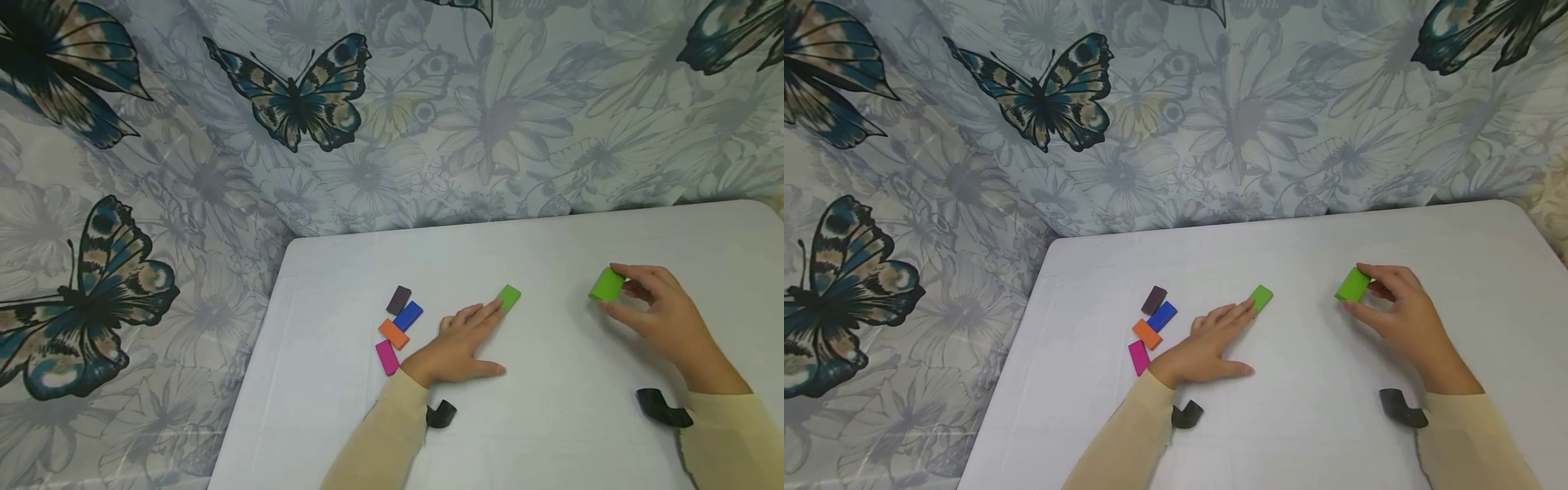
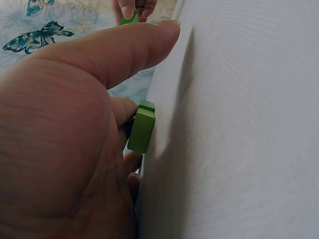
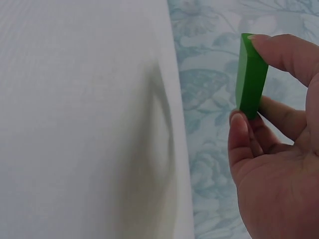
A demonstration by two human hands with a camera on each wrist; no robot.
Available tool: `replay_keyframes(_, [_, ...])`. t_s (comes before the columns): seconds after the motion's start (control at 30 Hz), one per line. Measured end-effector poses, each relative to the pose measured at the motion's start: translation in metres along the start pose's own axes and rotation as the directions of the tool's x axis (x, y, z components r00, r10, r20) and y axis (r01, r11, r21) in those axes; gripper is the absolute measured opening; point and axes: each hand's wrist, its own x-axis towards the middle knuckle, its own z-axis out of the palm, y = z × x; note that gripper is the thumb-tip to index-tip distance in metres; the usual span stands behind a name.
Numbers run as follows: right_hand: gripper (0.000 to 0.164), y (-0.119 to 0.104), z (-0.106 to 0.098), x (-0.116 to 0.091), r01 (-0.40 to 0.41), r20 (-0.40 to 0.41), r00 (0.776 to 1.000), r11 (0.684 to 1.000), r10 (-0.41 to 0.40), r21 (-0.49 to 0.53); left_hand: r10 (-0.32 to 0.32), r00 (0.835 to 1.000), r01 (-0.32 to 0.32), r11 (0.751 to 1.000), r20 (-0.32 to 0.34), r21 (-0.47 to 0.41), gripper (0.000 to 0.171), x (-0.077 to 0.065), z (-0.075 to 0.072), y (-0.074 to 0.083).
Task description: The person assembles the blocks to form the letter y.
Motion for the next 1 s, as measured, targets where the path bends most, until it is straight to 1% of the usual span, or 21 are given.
replay_keyframes(0.17, [0.068,-0.004,0.005,0.005,0.014,0.001,1.0,1.0,-0.014,0.001,-0.005,1.0,0.005,1.0,0.005,0.005,0.1,-0.001,-0.001,0.001])
replay_keyframes(0.4, [0.067,-0.01,0.012,0.014,0.009,0.014,1.0,1.0,-0.009,-0.015,0.003,1.0,-0.003,1.0,0.007,-0.024,0.101,-0.003,-0.004,0.003])
replay_keyframes(0.53, [0.067,-0.013,0.017,0.018,0.004,0.022,1.0,1.0,-0.004,-0.003,0.002,1.0,-0.001,1.0,0.009,-0.019,0.101,-0.002,-0.004,0.003])
replay_keyframes(0.77, [0.066,-0.02,0.026,0.026,0.018,0.025,1.0,1.0,-0.018,0.011,-0.001,1.0,0.002,1.0,0.008,-0.012,0.102,-0.001,-0.003,0.001])
replay_keyframes(1.0, [0.065,-0.024,0.036,0.034,0.003,0.049,0.999,1.0,-0.004,0.026,-0.011,1.0,0.011,1.0,0.012,0.002,0.102,0.0,-0.002,0.001])
